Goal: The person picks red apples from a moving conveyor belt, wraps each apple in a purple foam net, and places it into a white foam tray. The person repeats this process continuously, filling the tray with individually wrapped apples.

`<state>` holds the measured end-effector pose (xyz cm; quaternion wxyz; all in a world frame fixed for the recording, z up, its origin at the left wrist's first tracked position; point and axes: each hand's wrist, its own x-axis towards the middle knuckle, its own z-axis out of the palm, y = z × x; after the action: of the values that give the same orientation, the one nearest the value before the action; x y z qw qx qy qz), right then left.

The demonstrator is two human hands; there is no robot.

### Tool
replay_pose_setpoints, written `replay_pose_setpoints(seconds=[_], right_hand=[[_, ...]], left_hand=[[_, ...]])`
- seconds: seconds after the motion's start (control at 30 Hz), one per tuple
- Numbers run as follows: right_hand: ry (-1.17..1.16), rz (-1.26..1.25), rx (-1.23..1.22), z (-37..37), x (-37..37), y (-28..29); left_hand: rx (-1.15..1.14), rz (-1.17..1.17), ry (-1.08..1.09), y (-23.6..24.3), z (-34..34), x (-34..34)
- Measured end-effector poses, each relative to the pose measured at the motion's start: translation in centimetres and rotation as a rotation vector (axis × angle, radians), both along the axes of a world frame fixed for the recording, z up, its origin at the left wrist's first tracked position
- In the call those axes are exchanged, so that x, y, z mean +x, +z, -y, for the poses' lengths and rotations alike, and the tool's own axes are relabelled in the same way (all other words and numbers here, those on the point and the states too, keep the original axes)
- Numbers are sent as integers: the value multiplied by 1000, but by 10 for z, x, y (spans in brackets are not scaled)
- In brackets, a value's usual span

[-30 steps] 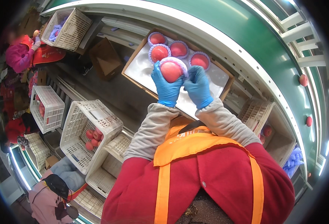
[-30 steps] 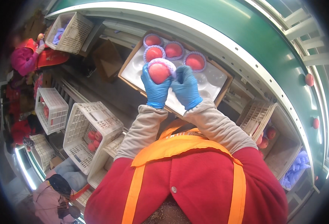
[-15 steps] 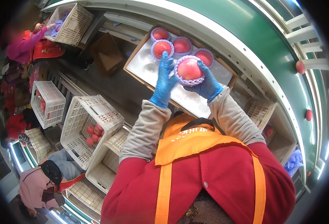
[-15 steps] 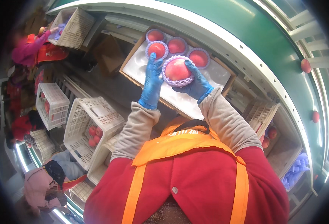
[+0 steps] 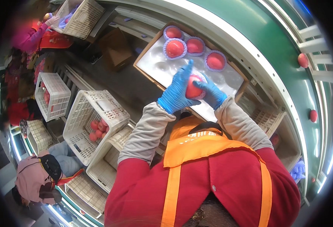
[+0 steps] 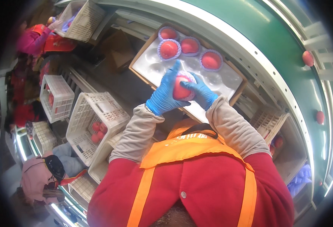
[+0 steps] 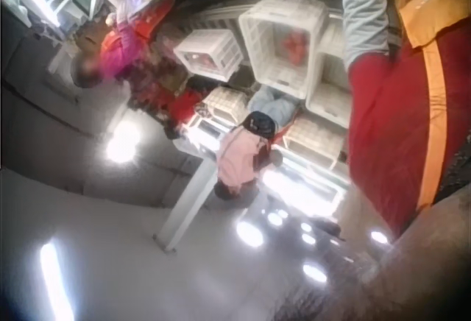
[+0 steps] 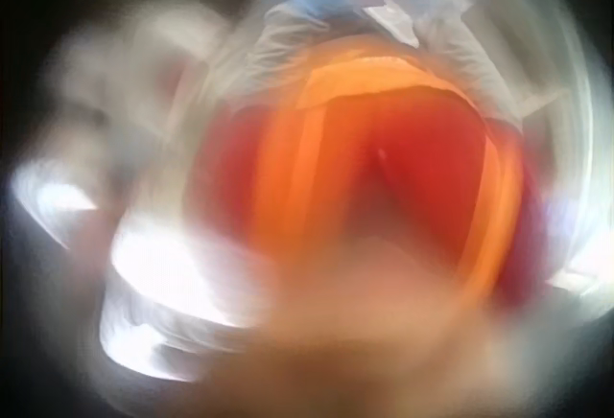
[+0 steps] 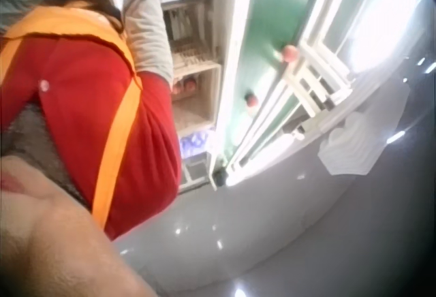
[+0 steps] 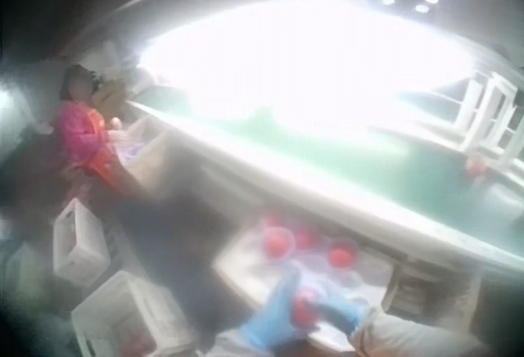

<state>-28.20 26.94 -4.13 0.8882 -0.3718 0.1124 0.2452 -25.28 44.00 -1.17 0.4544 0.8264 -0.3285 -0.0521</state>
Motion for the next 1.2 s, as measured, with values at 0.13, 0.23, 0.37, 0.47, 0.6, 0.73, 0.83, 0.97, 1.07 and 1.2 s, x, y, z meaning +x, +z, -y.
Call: replay_pose_setpoints(seconds=[0.13, 0.23, 0.37, 0.47, 0.6, 0.73, 0.83, 0.97, 1.07, 1.2], right_hand=[[146, -113, -111, -16, 4, -6], [240, 33, -491, -11, 40, -12], [256, 883, -1479, -25, 121, -34], [445, 1097, -1834, -46, 163, -45], [501, 1189, -1793, -36, 189, -77], [403, 1208, -1668, -19, 185, -90], [459, 1145, -1663, -17, 191, -92], [446, 1143, -1677, -21, 192, -87], [317, 1182, -1490, -11, 196, -82], [139, 824, -1490, 10, 205, -82]], left_hand=[[36, -126, -25, -21, -23, 7], [35, -107, 91, -37, -54, 33], [187, 78, 311, -64, -98, 99], [315, 163, 311, -87, -105, 147], [594, 223, 240, -104, -97, 169], [755, 133, 178, -117, -94, 177], [873, 198, 139, -110, -82, 186], [941, 232, 105, -115, -72, 194], [902, 242, 106, -108, -73, 198], [691, 166, 84, -77, -72, 213]])
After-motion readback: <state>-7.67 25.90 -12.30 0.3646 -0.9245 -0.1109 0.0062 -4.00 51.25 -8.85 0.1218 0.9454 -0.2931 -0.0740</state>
